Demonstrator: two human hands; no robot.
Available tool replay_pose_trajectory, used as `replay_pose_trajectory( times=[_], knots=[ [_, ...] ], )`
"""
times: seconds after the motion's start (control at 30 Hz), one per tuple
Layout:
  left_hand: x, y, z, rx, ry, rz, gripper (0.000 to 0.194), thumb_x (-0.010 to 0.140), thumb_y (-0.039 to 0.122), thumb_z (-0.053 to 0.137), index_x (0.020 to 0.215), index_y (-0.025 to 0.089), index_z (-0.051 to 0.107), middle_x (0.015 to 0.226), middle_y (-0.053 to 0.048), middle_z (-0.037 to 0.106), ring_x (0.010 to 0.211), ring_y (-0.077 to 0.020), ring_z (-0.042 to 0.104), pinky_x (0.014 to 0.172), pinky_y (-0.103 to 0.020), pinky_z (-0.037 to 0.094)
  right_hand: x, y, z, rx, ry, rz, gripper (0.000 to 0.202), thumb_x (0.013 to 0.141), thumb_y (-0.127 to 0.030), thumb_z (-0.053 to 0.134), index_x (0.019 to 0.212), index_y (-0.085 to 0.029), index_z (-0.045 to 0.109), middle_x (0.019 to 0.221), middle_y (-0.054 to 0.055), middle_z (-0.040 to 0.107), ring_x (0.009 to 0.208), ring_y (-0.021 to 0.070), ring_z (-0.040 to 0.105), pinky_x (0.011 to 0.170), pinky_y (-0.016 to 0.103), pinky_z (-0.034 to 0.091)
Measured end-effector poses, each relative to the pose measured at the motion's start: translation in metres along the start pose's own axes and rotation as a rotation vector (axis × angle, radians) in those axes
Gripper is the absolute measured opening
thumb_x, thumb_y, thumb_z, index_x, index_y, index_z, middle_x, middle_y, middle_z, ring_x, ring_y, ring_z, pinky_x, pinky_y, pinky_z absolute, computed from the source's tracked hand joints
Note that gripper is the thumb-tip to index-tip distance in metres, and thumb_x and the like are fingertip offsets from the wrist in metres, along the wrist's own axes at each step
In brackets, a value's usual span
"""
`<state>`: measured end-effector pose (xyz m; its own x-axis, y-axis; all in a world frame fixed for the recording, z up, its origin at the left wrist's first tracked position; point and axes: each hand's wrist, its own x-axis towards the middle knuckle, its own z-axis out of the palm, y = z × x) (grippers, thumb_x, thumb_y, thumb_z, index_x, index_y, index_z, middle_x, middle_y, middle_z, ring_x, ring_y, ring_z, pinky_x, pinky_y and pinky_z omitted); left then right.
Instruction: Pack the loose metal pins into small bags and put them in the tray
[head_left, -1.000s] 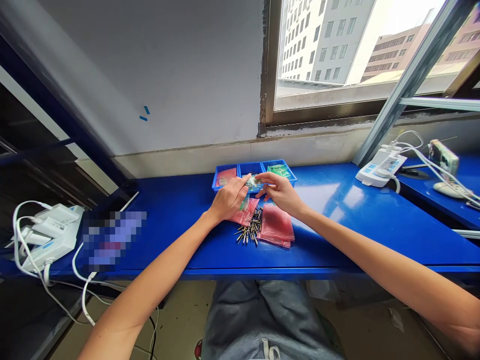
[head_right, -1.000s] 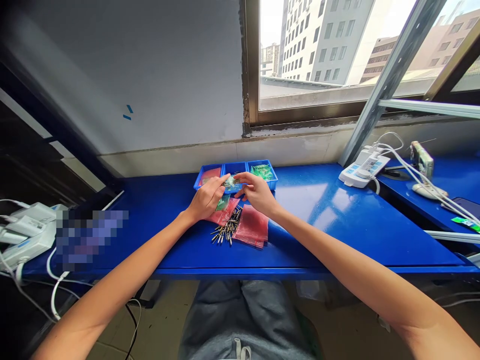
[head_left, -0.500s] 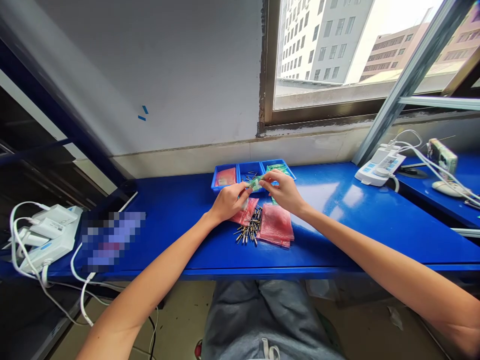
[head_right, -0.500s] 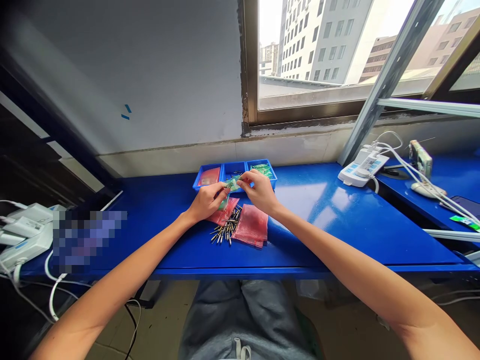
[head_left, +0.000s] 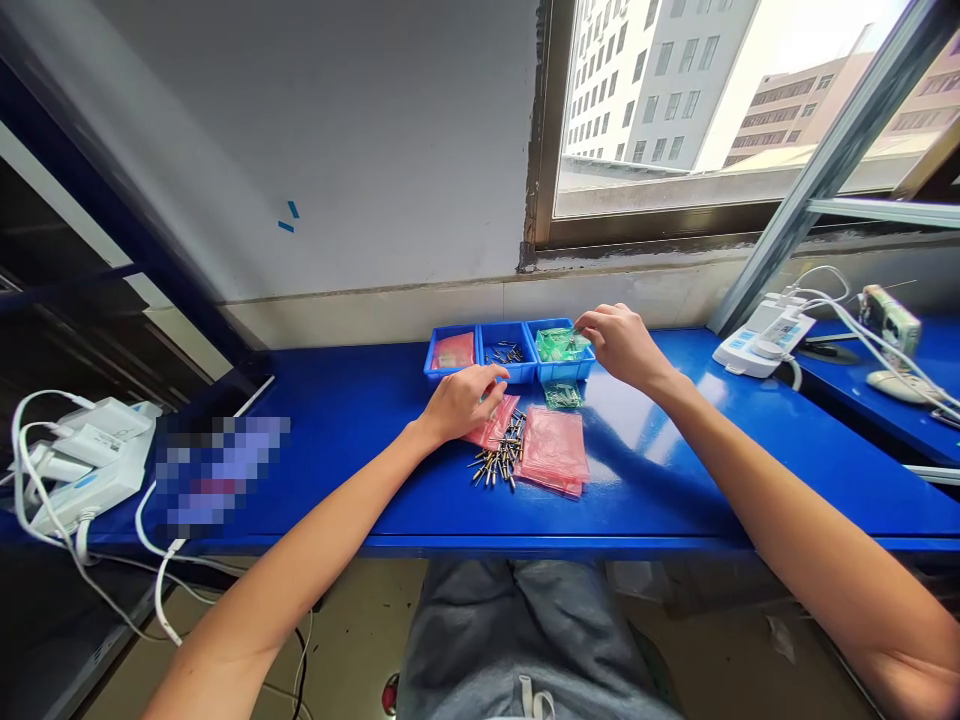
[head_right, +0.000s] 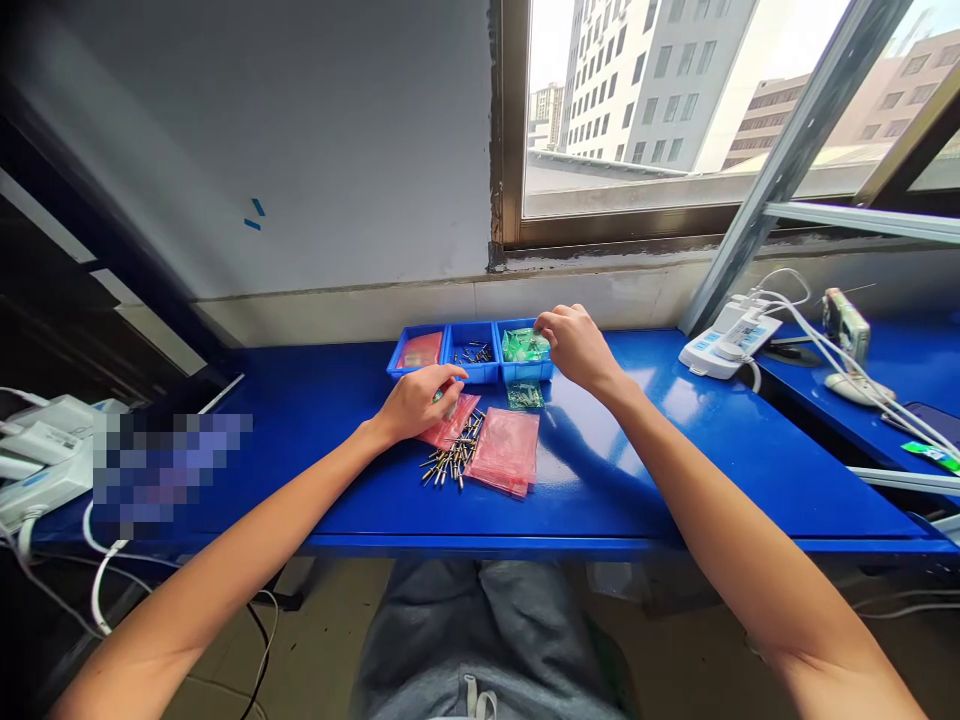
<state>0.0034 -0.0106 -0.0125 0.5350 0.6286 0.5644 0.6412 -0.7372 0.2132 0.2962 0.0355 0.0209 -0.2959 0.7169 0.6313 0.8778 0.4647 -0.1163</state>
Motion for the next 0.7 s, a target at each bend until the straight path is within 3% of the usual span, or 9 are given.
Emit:
replay_pose_trajectory(
  times=[0.3, 0.53, 0.7],
  knots=[
    [0.0, -0.001, 0.0, 0.015, -0.023, 0.024, 0.021, 0.099, 0.019, 0.05, 0.112, 0.016, 0.066, 0.103, -0.008, 0.075, 0.093, -0.0209, 0.071, 0.085, -0.034, 0.057, -0.002, -0.012, -0.005, -0.013, -0.057, -0.06, 0.03, 0.096, -0.013, 0.045, 0.101, -0.016, 0.075, 0.099, 0.013, 0.07, 0.089, 0.0253, 0.052, 0.08, 0.034, 0.039],
    [0.001, 0.0, 0.0, 0.01, -0.029, 0.019, 0.022, 0.098, 0.018, 0.05, 0.112, 0.015, 0.067, 0.107, -0.009, 0.076, 0.099, -0.0227, 0.072, 0.088, -0.036, 0.058, -0.004, -0.016, 0.012, -0.1, -0.26, -0.023, 0.031, 0.096, -0.009, 0.046, 0.103, -0.014, 0.076, 0.101, 0.013, 0.072, 0.086, 0.0234, 0.057, 0.08, 0.032, 0.039],
    [0.001, 0.0, 0.001, 0.007, -0.033, 0.018, 0.022, 0.098, 0.017, 0.051, 0.113, 0.015, 0.067, 0.108, -0.009, 0.075, 0.099, -0.0232, 0.072, 0.089, -0.038, 0.058, -0.005, -0.015, 0.016, -0.062, -0.213, 0.046, 0.027, 0.094, -0.01, 0.053, 0.109, -0.015, 0.075, 0.099, 0.011, 0.076, 0.089, 0.0248, 0.06, 0.08, 0.032, 0.041]
  ],
)
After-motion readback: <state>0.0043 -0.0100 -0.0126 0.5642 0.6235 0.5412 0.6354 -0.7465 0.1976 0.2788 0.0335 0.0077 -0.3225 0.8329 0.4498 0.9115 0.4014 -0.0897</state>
